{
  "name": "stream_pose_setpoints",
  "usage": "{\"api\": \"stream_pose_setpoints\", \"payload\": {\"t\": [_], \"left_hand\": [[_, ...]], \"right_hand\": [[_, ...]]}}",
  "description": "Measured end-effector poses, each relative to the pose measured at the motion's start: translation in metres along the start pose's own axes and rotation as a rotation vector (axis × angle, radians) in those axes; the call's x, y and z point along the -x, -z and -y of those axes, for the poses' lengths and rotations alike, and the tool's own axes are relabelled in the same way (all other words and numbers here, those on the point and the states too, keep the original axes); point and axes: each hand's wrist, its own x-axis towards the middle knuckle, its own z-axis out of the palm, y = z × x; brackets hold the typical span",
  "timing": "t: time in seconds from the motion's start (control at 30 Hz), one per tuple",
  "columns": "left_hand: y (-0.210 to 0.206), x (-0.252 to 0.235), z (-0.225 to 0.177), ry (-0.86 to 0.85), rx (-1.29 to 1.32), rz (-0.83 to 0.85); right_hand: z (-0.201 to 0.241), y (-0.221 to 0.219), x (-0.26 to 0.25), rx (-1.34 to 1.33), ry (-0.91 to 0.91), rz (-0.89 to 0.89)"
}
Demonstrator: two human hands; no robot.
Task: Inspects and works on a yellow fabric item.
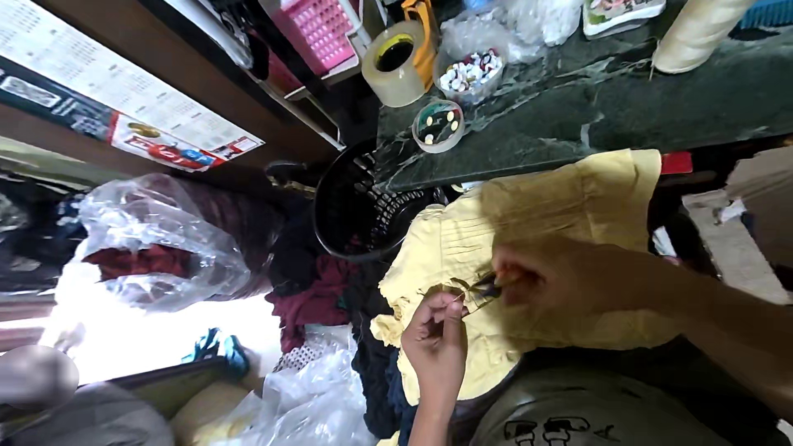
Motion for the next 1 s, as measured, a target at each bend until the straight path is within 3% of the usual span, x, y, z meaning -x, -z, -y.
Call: {"api": "stream_pose_setpoints", "payload": {"t": [0.1,0.47,0.53,0.6,0.73,0.8,0.87,0.93,1.0], "left_hand": [[0.0,0.0,-0.001,0.009,0.02,-0.003],[0.002,0.0,0.001,0.028,0.107,0.014],[0.003,-0.001,-0.001,0.035,0.114,0.01],[0.004,-0.001,-0.001,0.048,0.123,0.008],[0.007,-0.001,-0.002,0.082,0.133,0.016],[0.008,0.0,-0.008,0.091,0.115,0.039],[0.009,0.001,-0.017,0.112,0.132,0.062],[0.013,0.004,-0.027,0.174,0.278,0.118],[0.021,0.004,-0.035,0.244,0.574,0.253]], "right_hand": [[0.007,-0.009,-0.008,-0.027,-0.044,0.26],[0.013,-0.008,-0.023,0.003,-0.049,0.326],[0.009,-0.002,-0.019,-0.026,-0.053,0.258],[0.0,0.013,-0.013,-0.026,-0.072,0.07],[-0.029,0.073,-0.02,0.301,-0.226,-0.436],[-0.054,0.097,-0.032,0.432,-0.322,-0.575],[-0.067,0.101,-0.035,0.489,-0.284,-0.625],[-0.048,0.074,-0.03,0.466,-0.111,-0.583],[-0.007,0.026,-0.015,0.22,0.086,-0.33]]}}
